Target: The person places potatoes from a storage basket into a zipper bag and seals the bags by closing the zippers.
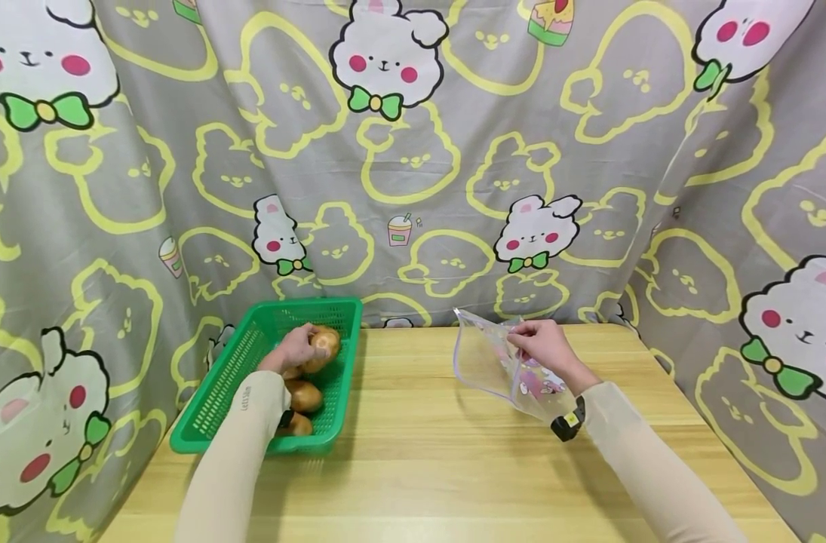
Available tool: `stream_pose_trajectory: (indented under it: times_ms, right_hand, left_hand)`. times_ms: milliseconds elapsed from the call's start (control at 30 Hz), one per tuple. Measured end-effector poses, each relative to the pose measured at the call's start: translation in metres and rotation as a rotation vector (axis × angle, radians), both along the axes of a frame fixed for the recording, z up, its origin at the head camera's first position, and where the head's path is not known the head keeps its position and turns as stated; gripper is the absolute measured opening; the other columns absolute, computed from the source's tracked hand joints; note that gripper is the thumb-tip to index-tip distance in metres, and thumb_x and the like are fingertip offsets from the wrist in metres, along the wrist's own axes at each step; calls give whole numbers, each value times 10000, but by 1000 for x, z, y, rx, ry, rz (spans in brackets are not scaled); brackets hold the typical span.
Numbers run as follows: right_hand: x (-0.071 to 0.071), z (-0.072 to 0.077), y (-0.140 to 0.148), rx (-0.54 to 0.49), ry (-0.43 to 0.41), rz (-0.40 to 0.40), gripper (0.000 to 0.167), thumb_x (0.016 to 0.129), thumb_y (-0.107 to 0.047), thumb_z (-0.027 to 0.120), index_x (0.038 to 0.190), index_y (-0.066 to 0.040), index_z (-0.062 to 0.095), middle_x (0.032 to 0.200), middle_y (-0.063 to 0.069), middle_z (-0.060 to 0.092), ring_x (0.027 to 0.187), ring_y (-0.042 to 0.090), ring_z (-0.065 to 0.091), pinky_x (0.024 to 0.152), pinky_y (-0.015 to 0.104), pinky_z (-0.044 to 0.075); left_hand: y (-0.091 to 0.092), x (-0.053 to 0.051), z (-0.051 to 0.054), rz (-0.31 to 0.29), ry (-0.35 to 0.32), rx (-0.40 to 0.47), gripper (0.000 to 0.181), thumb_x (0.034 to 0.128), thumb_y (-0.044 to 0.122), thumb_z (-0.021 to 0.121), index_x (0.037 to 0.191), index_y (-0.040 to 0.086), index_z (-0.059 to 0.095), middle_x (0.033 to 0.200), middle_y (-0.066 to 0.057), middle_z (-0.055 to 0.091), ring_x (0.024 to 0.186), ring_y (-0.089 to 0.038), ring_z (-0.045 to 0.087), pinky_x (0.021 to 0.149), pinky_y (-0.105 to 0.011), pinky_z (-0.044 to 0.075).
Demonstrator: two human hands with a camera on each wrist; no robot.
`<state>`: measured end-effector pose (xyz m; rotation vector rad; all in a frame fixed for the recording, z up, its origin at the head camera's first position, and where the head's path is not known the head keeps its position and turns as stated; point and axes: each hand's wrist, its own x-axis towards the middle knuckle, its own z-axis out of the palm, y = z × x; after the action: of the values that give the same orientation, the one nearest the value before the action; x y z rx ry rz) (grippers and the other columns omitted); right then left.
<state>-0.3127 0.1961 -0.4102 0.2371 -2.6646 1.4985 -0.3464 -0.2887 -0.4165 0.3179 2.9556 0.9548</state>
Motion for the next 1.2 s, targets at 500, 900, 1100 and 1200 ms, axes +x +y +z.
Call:
stream_pose_trajectory:
  times_ms: [500, 900, 1100, 1200]
  right_hand:
    - [-1, -1, 2, -34, 11, 16, 216, 892, -118, 645, 971, 80, 675, 728, 188, 655, 551, 177, 611, 510, 295, 520]
    - [0, -1, 1, -29, 7, 16, 225, 899, -122, 640, 983, 84, 669, 733, 178, 655, 558, 168, 607, 527, 285, 521]
    - [0, -2, 1, -32, 11, 22, 247, 898, -130, 644, 997, 96, 664, 739, 182, 654, 558, 170, 606, 527, 285, 519]
    - [0, -2, 1, -36, 12, 19, 242, 896, -133, 647, 991, 89, 668, 741, 187, 653, 559, 172, 608, 527, 286, 520]
  left_hand:
    - [14, 11, 38, 163, 126, 179, 622, 873, 260, 670, 1342, -24, 377, 1287, -271, 466, 1082, -397, 495, 862, -494, 440]
    - [47, 26, 61, 140, 151, 339, 656, 869, 314, 683, 1366, 53, 344, 1297, -222, 472, 1068, -371, 537, 879, -480, 447]
    - [76, 35, 68, 74, 172, 375, 656, 856, 259, 706, 1365, 44, 353, 1318, -225, 457, 1116, -373, 514, 908, -496, 431]
    - [89, 40, 73, 46, 171, 381, 647, 850, 250, 715, 1362, 72, 362, 1331, -199, 453, 1118, -360, 516, 893, -494, 443]
